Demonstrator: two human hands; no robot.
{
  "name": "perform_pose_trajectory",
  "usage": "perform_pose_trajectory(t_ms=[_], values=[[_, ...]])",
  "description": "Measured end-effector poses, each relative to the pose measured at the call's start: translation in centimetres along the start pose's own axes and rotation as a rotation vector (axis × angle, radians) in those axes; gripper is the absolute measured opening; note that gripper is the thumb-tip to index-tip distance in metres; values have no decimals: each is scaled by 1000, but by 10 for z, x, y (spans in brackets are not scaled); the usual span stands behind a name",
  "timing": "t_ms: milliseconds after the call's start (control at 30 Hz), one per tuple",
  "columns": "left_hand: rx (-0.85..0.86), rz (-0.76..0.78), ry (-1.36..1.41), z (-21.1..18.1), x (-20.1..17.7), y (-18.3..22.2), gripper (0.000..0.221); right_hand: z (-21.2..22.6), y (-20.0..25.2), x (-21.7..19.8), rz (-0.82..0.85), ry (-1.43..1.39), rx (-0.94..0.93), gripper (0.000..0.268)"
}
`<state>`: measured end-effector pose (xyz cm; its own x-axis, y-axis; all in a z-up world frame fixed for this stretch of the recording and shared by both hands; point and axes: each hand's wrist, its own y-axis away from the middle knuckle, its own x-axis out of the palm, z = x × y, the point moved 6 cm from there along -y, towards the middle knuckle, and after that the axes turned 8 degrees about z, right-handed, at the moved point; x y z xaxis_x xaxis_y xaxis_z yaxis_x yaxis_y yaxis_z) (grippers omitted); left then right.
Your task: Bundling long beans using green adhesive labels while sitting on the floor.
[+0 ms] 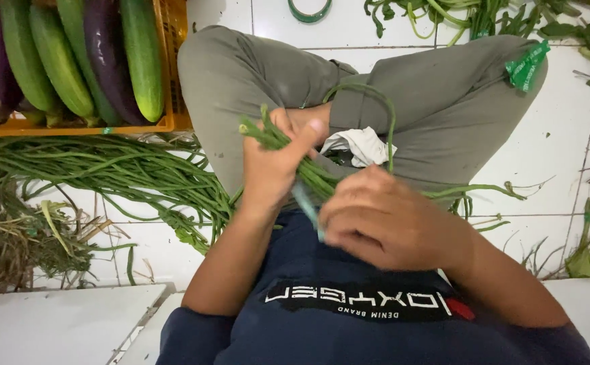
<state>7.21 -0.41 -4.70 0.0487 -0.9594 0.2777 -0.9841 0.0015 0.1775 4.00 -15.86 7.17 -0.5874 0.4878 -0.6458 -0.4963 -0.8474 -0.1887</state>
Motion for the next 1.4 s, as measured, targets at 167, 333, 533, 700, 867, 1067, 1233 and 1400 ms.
perform_pose_trajectory(t_ms=[167, 333, 533, 700, 867, 1067, 1233, 1400], values=[[-145, -337, 263, 40, -38, -18, 19, 5, 5, -1, 70, -320, -46, 16], [-192, -404, 265, 73, -67, -13, 23, -77, 75, -13, -362, -456, 78, 22], [-209, -454, 328, 109, -99, -13, 28, -180, 168, -49, -640, -383, 432, 32], [-178, -312, 427, 99, -94, -13, 29, -236, 213, -85, -618, -794, 560, 18], [-207, -343, 415, 95, -92, -14, 22, -277, 228, -107, -559, -943, 669, 12], [-227, -380, 429, 98, -96, -12, 26, -315, 250, -114, -587, -689, 948, 18], [-222, -377, 427, 98, -96, -11, 27, -323, 255, -112, -615, -456, 980, 20], [-231, -366, 429, 94, -92, -10, 27, -331, 258, -105, -651, -365, 1003, 24]])
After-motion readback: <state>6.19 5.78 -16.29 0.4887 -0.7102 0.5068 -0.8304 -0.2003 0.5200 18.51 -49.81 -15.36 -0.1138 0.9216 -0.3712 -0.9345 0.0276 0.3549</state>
